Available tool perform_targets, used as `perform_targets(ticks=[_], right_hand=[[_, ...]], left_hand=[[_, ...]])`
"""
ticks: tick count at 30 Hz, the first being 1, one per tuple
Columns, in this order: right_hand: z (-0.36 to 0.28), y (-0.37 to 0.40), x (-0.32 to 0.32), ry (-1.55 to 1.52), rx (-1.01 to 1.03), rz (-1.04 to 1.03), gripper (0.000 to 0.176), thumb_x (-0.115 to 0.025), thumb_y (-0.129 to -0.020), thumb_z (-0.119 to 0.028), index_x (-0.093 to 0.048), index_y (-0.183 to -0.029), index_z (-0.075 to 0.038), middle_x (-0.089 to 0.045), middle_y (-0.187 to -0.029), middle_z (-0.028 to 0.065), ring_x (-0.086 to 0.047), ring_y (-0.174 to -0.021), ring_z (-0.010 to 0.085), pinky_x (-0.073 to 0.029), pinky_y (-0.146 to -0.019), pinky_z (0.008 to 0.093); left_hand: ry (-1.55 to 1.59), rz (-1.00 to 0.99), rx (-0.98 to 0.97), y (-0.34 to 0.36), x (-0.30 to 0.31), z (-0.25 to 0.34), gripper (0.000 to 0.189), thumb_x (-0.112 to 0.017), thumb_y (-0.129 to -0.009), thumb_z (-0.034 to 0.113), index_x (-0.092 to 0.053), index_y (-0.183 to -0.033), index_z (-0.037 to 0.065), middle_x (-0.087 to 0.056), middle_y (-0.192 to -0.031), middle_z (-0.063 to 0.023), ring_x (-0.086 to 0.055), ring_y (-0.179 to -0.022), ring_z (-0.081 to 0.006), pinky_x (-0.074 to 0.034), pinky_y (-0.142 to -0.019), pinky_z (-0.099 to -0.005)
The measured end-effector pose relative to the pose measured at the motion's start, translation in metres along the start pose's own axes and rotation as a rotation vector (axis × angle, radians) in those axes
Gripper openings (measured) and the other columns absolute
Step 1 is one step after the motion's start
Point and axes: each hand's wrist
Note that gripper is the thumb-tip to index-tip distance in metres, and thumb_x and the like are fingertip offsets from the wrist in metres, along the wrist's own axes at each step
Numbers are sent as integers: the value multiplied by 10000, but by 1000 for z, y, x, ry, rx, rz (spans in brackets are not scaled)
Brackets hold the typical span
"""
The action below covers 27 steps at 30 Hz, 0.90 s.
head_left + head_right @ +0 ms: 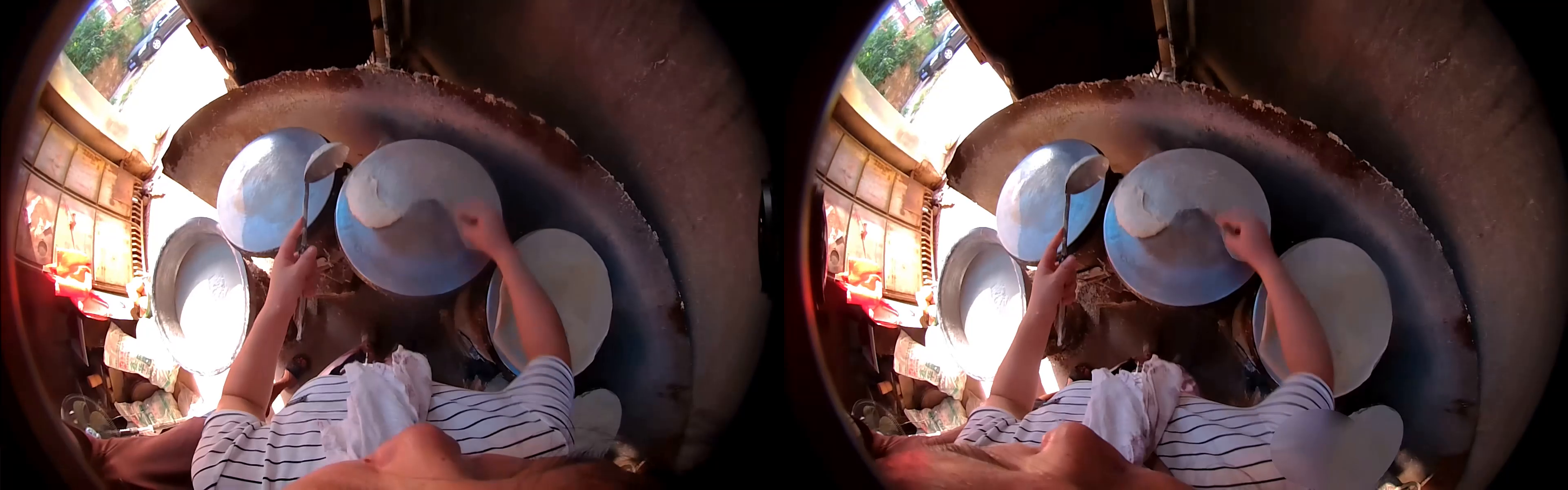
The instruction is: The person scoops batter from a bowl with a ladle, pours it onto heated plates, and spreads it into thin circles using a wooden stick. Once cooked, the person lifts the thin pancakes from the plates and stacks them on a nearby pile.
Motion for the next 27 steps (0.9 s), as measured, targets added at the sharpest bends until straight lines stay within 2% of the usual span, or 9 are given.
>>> perform_targets(ticks=[2,5,11,15,18,20,22,25,27], right_hand=[[-13,-32,8,293,48,9,278,-623,-704,-19,-686,-968,-82,-644,-966,98,-619,-893,291,-500,-770,338],[-16,-10,-27,175,379,-113,265,-628,-700,-21,-692,-950,-82,-647,-961,87,-615,-900,291,-497,-791,340],[-16,-1,-6,-44,219,-257,368,-599,-638,4,-686,-989,-61,-642,-1012,94,-610,-970,262,-479,-846,340],[-31,20,10,14,268,-380,399,-592,-632,24,-680,-1012,-60,-662,-983,90,-621,-953,244,-479,-820,324],[-10,47,39,-94,127,-420,409,-587,-647,12,-668,-1042,-60,-671,-980,89,-626,-945,219,-478,-805,318],[-21,34,31,-21,-288,-167,405,-604,-649,8,-669,-1043,-64,-667,-990,98,-624,-955,215,-478,-808,322],[-5,36,9,-31,143,-95,383,-604,-653,9,-672,-1025,-53,-648,-1013,110,-619,-948,244,-476,-820,339],[-31,80,18,-70,187,-317,326,-593,-654,20,-656,-973,-15,-630,-1007,135,-604,-955,296,-473,-843,352],[-26,76,29,-99,20,-225,329,-586,-660,24,-655,-979,-19,-631,-1003,133,-598,-960,302,-472,-848,349]], left_hand=[[72,9,-6,-15,-7,-7,573,-494,-938,131,-258,-1448,246,-305,-568,47,-295,-423,-53,-241,-383,-210],[125,47,20,-13,-12,1,577,-491,-939,129,-254,-1450,255,-302,-566,54,-288,-418,-47,-246,-383,-206],[87,29,13,-13,14,-6,534,-467,-950,116,-290,-1438,241,-312,-591,52,-261,-408,-39,-219,-353,-198],[408,-120,98,-10,34,1,503,-432,-971,127,-289,-1436,254,-274,-582,63,-228,-403,-27,-200,-352,-161],[247,-135,85,0,48,-8,504,-440,-972,141,-291,-1436,270,-269,-566,68,-242,-402,-29,-211,-346,-172],[66,18,163,-1,27,-20,504,-438,-972,145,-292,-1436,277,-267,-553,67,-242,-395,-32,-215,-339,-182],[63,-29,232,0,28,-42,516,-441,-966,145,-287,-1440,280,-265,-540,68,-252,-388,-43,-223,-342,-200],[-33,-110,253,31,21,-39,526,-443,-961,137,-284,-1442,276,-254,-539,70,-258,-387,-53,-235,-356,-208],[25,-123,283,40,11,-39,539,-451,-962,146,-259,-1449,273,-267,-564,67,-271,-414,-47,-237,-372,-199]])
Point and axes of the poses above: each hand's wrist, its own y-axis away from the middle knuckle, its own x-axis out of the back of the hand, z = x × y
